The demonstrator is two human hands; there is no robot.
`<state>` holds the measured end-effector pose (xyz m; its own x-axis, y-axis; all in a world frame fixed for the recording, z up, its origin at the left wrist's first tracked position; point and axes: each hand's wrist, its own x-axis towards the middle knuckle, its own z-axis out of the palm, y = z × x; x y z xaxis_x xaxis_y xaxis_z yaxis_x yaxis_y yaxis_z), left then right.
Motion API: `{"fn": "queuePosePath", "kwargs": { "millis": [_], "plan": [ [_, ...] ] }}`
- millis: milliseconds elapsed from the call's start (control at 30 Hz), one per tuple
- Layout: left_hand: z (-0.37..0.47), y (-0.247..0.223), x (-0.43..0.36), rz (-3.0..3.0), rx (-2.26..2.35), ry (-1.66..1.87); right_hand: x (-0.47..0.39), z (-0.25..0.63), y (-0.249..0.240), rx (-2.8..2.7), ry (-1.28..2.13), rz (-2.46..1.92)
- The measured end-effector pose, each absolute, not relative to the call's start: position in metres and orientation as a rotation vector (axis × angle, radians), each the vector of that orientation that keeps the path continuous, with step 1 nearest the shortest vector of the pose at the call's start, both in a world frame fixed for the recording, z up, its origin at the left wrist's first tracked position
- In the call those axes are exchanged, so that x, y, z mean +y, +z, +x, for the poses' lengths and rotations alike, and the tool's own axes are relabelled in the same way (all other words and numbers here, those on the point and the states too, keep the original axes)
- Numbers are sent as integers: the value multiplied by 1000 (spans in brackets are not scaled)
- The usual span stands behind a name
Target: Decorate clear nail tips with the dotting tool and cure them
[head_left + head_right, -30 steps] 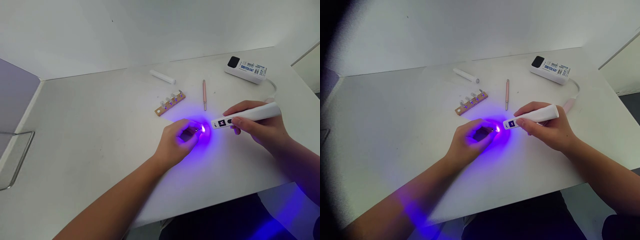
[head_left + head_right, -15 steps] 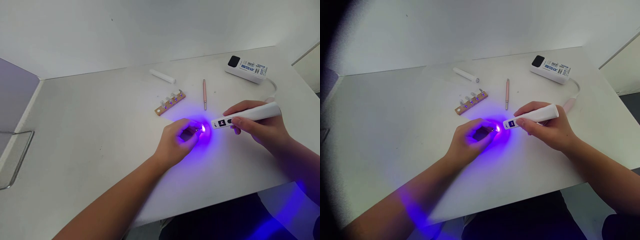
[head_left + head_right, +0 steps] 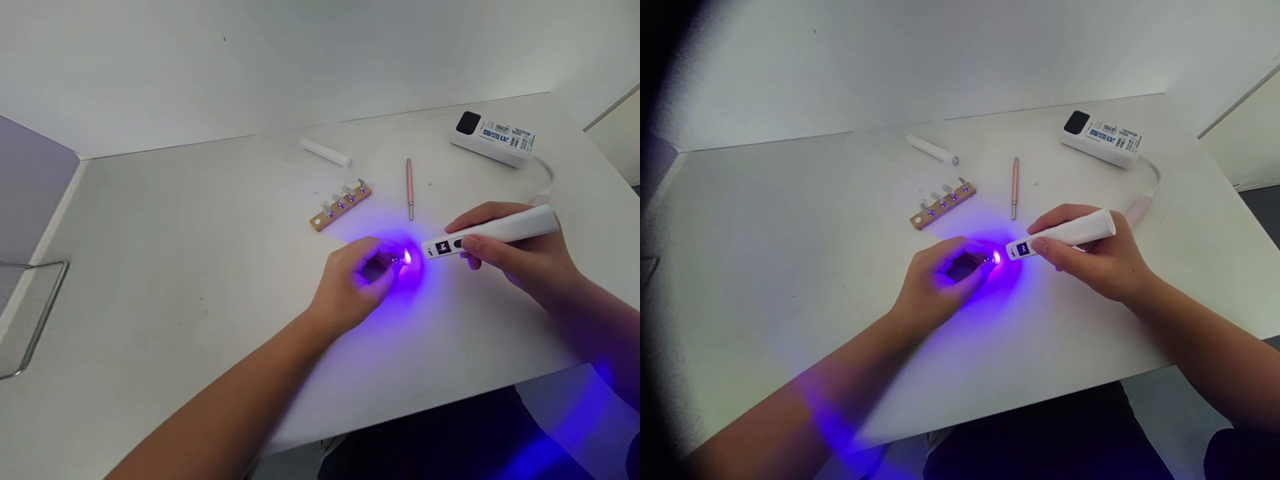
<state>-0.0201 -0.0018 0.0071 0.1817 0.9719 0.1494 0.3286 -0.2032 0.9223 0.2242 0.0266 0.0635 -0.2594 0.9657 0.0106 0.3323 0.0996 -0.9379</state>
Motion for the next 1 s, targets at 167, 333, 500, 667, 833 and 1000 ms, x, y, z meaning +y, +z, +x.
{"fn": "queuePosePath", "kwargs": {
  "millis": [167, 333, 500, 667, 833, 1000],
  "plan": [
    [-21, 7, -2, 1675, 1250, 1039, 26, 224, 64, -1695, 1165, -1270],
    [-20, 7, -1, 1664, 1255, 1029, 26, 223, 64, -1688, 1162, -1299],
    [-20, 7, -2, 1671, 1256, 1035, 26, 224, 63, -1694, 1156, -1297],
    [-20, 5, -2, 1681, 1259, 1025, 26, 225, 63, -1696, 1158, -1293],
    [-20, 7, -2, 1681, 1256, 1034, 26, 224, 63, -1689, 1173, -1284],
    [-20, 8, -2, 1670, 1255, 1035, 26, 225, 63, -1709, 1152, -1298]
  ]
}}
